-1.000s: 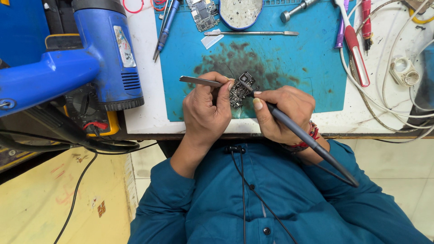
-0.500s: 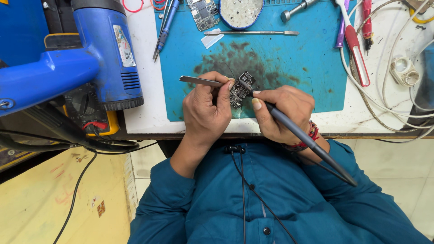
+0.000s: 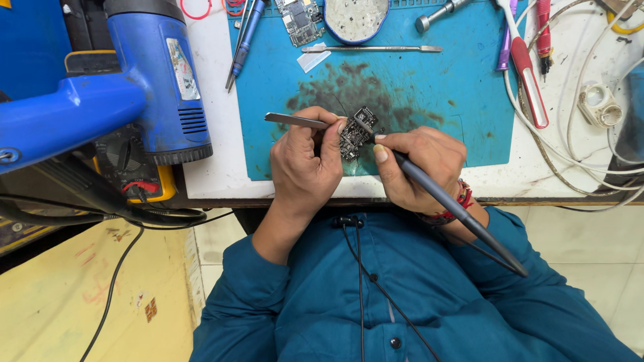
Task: The person holds a small circuit board with tweezers in the left hand and uses a soldering iron in the right hand to apply solder to multiple points on the board. The person repeatedly repositions the board and targets different solder joints throughout the clip.
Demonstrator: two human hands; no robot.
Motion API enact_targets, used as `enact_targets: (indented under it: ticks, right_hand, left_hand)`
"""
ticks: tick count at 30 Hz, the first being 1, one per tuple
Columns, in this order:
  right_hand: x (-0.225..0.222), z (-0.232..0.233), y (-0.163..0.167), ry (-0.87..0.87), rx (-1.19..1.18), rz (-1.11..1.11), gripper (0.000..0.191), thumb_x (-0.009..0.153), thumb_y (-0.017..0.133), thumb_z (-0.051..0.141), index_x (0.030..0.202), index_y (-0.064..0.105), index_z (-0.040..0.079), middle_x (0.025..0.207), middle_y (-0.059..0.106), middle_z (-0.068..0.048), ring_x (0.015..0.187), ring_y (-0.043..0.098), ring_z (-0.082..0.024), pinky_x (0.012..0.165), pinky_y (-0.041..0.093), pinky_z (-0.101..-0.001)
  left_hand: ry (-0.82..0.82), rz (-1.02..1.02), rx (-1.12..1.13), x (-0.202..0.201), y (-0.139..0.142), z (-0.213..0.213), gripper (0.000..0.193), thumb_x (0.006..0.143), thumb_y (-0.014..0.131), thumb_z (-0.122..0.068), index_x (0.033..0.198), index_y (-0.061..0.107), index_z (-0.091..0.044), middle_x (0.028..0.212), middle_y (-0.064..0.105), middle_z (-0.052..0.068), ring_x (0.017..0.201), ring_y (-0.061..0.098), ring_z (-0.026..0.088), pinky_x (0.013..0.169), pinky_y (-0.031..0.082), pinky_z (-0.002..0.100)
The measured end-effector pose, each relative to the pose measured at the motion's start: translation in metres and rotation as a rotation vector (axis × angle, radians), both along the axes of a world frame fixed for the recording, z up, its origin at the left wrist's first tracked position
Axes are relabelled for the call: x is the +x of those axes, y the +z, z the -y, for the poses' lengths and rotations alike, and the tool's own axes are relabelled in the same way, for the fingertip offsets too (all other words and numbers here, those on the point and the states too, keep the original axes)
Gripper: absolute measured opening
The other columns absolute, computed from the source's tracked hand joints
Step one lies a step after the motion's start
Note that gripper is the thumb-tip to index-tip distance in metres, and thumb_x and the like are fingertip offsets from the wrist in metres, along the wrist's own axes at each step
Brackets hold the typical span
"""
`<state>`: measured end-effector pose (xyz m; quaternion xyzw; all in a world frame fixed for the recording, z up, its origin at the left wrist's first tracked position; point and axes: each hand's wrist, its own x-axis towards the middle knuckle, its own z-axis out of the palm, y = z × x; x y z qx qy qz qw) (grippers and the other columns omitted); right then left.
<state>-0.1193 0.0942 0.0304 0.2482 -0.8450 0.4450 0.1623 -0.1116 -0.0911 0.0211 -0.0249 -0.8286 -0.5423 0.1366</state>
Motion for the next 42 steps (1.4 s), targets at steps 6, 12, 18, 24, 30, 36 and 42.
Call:
enact_targets:
  ticks: [6, 12, 18, 24, 30, 36, 42]
  right_hand:
    - [-0.013, 0.007, 0.003, -0.006, 0.005, 0.004, 0.009, 0.094, 0.077, 0.004, 0.099, 0.071, -0.001, 0.073, 0.066, -0.011, 0.059, 0.062, -0.024, 0.057, 0.045, -0.0344]
    - [-0.007, 0.005, 0.005, -0.045, 0.006, 0.027, 0.008, 0.097, 0.076, 0.004, 0.101, 0.070, 0.000, 0.080, 0.069, -0.011, 0.065, 0.065, -0.024, 0.056, 0.047, -0.0319]
    - [0.004, 0.005, 0.003, 0.011, 0.005, -0.010, 0.009, 0.095, 0.076, 0.004, 0.100, 0.070, 0.000, 0.081, 0.070, -0.012, 0.064, 0.065, -0.025, 0.060, 0.048, -0.0347]
    - [0.010, 0.009, 0.003, -0.071, 0.008, 0.046, 0.008, 0.095, 0.077, 0.003, 0.099, 0.071, -0.001, 0.077, 0.068, -0.011, 0.063, 0.064, -0.024, 0.058, 0.047, -0.0341]
    - [0.014, 0.012, 0.007, 0.002, 0.002, -0.003, 0.008, 0.095, 0.076, 0.004, 0.099, 0.070, -0.001, 0.080, 0.070, -0.012, 0.063, 0.065, -0.025, 0.058, 0.048, -0.0341]
    - [0.012, 0.016, 0.010, -0.074, 0.009, 0.028, 0.008, 0.097, 0.076, 0.005, 0.099, 0.070, 0.000, 0.078, 0.069, -0.012, 0.063, 0.064, -0.024, 0.059, 0.047, -0.0342]
    - [0.005, 0.023, 0.012, -0.001, -0.007, -0.002, 0.008, 0.096, 0.075, 0.005, 0.098, 0.070, -0.001, 0.076, 0.068, -0.012, 0.061, 0.064, -0.025, 0.058, 0.047, -0.0349]
  left_hand:
    - [0.007, 0.007, -0.010, -0.012, 0.004, 0.007, 0.014, 0.103, 0.071, -0.005, 0.109, 0.059, -0.005, 0.085, 0.072, 0.005, 0.068, 0.069, 0.011, 0.061, 0.052, 0.027]
    - [0.014, 0.002, -0.015, -0.007, 0.004, 0.004, 0.014, 0.103, 0.072, -0.006, 0.109, 0.059, -0.005, 0.084, 0.072, 0.005, 0.068, 0.070, 0.012, 0.061, 0.053, 0.027]
    - [0.017, 0.013, -0.008, 0.006, 0.003, 0.004, 0.014, 0.103, 0.072, -0.006, 0.110, 0.059, -0.005, 0.084, 0.071, 0.004, 0.068, 0.070, 0.012, 0.061, 0.053, 0.027]
    - [0.024, 0.018, -0.009, 0.009, 0.004, 0.008, 0.013, 0.102, 0.072, -0.006, 0.109, 0.060, -0.005, 0.083, 0.071, 0.004, 0.067, 0.069, 0.012, 0.060, 0.052, 0.027]
    - [0.016, 0.022, -0.001, 0.016, 0.008, 0.010, 0.014, 0.103, 0.071, -0.006, 0.109, 0.059, -0.005, 0.082, 0.071, 0.004, 0.066, 0.068, 0.011, 0.060, 0.052, 0.026]
    - [0.024, 0.022, -0.006, 0.012, 0.010, 0.015, 0.014, 0.103, 0.072, -0.006, 0.109, 0.060, -0.005, 0.081, 0.070, 0.004, 0.066, 0.068, 0.010, 0.060, 0.051, 0.026]
    - [0.024, 0.028, -0.008, 0.007, 0.013, 0.022, 0.014, 0.102, 0.072, -0.006, 0.109, 0.060, -0.005, 0.081, 0.070, 0.004, 0.066, 0.068, 0.011, 0.059, 0.052, 0.026]
